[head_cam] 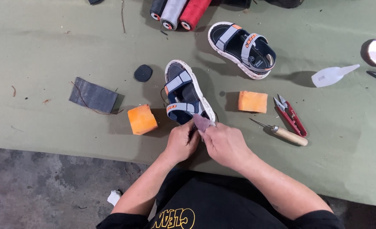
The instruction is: The person cleans a pair of children's sneakers and a black high-heeled shoe using a cloth. They wipe the sneakers first, then move to the high heel, cleaning the upper, heel, and sole. The person also briefly handles a spool of thread and a small piece of black material on the table.
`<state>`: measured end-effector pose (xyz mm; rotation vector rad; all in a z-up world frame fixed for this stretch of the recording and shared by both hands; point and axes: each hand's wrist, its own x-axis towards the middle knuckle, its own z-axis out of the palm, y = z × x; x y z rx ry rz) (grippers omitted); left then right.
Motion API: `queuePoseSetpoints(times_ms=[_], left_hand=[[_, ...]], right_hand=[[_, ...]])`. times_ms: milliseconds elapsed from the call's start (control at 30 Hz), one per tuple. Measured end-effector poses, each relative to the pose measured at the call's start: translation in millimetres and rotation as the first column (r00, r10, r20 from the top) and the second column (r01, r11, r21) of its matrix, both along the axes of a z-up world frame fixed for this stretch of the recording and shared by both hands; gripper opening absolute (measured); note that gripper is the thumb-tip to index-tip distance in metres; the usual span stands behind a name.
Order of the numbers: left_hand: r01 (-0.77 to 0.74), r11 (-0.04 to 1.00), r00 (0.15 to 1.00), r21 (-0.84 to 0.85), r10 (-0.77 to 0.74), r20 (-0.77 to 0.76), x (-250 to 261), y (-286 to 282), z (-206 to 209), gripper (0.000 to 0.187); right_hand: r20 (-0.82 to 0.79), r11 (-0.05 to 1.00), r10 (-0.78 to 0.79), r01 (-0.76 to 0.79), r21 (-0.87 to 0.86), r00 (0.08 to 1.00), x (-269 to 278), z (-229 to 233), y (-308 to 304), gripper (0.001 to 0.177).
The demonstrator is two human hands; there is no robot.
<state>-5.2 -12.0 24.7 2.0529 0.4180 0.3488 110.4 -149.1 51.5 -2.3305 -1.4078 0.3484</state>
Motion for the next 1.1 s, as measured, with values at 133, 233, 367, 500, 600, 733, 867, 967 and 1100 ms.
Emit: queuePoseSetpoints(times_ms=[133, 233, 367, 500, 600, 733, 867, 967, 1100], left_hand=[[0.008, 1.000, 1.000, 0.017, -0.008, 0.011, 3, 1, -5, 0.015], [0.002, 0.999, 1.000, 0.049, -0.001, -0.020, 3, -1, -26, 0.011], [-0.034, 0.997, 0.999, 0.064, 0.034, -0.006, 0, -2, -23, 0.010], [-0.015, 1.000, 1.000, 0.015, 0.014, 0.024, -4, 0, -29, 0.017], [-0.012, 0.998, 1.000, 0.056, 0.011, 0.020, 2, 1, -18, 0.022], [0.006, 0.998, 1.000, 0.057, -0.007, 0.009, 2, -2, -20, 0.025], [-0.022, 0.998, 1.000, 0.059, 0.022, -0.002, -5, -3, -17, 0.014], [-0.042, 0.999, 0.999, 0.013, 0.042, 0.025, -6, -1, -19, 0.008], [-0.134, 0.986, 0.990, -0.101, 0.137, 0.030, -4, -2, -21, 0.019]], right_hand=[[-0.007, 0.998, 0.009, -0.009, -0.055, 1.000, 11, -4, 3, 0.032], [0.113, 0.995, 0.028, -0.017, -0.096, 0.993, 28, -7, 13, 0.029], [0.051, 0.998, 0.022, -0.019, -0.065, 0.998, 22, 0, 16, 0.031], [0.021, 0.997, 0.029, -0.027, -0.074, 0.999, 1, -3, -5, 0.032], [0.033, 0.998, 0.026, -0.024, -0.066, 0.999, 6, -12, -9, 0.032], [0.107, 0.999, 0.029, -0.024, -0.047, 0.994, 21, -15, 7, 0.034], [0.068, 0.998, 0.044, -0.041, -0.039, 0.997, 12, -2, 6, 0.032], [-0.159, 0.994, 0.073, -0.085, -0.074, 0.985, 11, 22, -6, 0.032], [-0.347, 1.000, 0.000, -0.010, -0.029, 0.938, 35, 25, -7, 0.030]])
